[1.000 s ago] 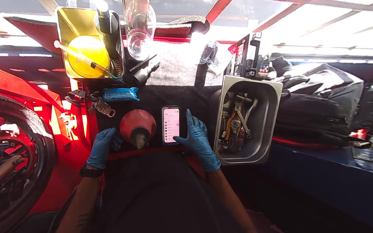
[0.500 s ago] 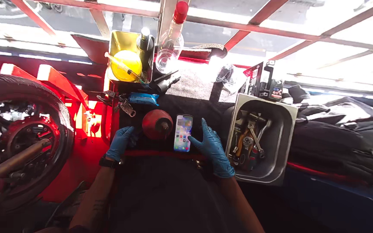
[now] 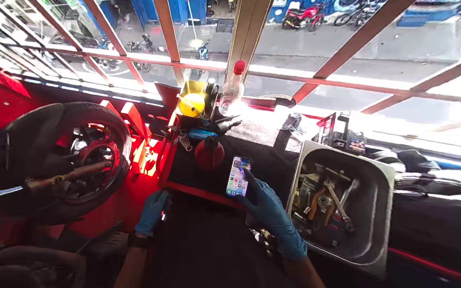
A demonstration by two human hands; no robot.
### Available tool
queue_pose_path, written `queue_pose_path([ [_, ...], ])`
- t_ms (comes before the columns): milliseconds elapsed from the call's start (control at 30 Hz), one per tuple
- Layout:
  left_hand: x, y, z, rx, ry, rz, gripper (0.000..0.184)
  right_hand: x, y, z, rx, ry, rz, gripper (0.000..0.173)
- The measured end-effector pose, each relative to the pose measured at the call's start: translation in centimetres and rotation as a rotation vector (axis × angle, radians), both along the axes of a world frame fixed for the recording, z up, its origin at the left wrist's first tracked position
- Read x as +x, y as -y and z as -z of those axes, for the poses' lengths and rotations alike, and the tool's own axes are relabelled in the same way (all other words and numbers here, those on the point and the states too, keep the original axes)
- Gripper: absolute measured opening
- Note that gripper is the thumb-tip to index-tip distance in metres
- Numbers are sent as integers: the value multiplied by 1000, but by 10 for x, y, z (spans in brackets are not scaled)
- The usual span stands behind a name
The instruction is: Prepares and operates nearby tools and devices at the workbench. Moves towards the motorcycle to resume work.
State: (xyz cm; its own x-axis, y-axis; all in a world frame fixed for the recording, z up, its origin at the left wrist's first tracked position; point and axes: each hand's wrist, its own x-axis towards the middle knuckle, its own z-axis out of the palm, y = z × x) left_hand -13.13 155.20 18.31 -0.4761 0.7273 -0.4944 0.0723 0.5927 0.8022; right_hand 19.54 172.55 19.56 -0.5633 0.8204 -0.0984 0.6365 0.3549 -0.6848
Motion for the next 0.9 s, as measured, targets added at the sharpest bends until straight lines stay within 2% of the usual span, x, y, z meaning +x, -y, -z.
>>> queue_pose_path([
  [100,30,31,-13,9,-86,-13,33,-7,18,-9,24,-35,-164,76],
  [167,52,50,-27,48,-146,28,36,-14,35,-16,21,-58,-285,67],
  [267,88,71,-43,318,-304,107,39,-29,70,-34,-31,-127,-533,46],
  [367,128,72,-69,414,-320,188,38,-41,115,-39,-88,-266,-774,32],
  [433,155,72,-71,464,-338,243,43,-43,143,-57,-220,-354,-739,23],
  [500,171,79,-70,491,-447,283,60,-44,156,-69,-343,-414,-618,20],
  [567,178,93,-72,477,-516,275,69,-39,168,-49,-334,-441,-623,22],
  [633,174,110,-71,488,-412,185,55,-43,183,-41,-108,-407,-724,23],
  [700,168,130,-77,483,-146,60,49,-53,195,-46,-18,-372,-867,20],
  [800,157,170,-49,479,33,-222,57,-69,209,-23,-109,-533,-941,23],
  [900,134,232,-3,202,-72,-458,48,-84,213,-4,-399,-584,-900,28],
])
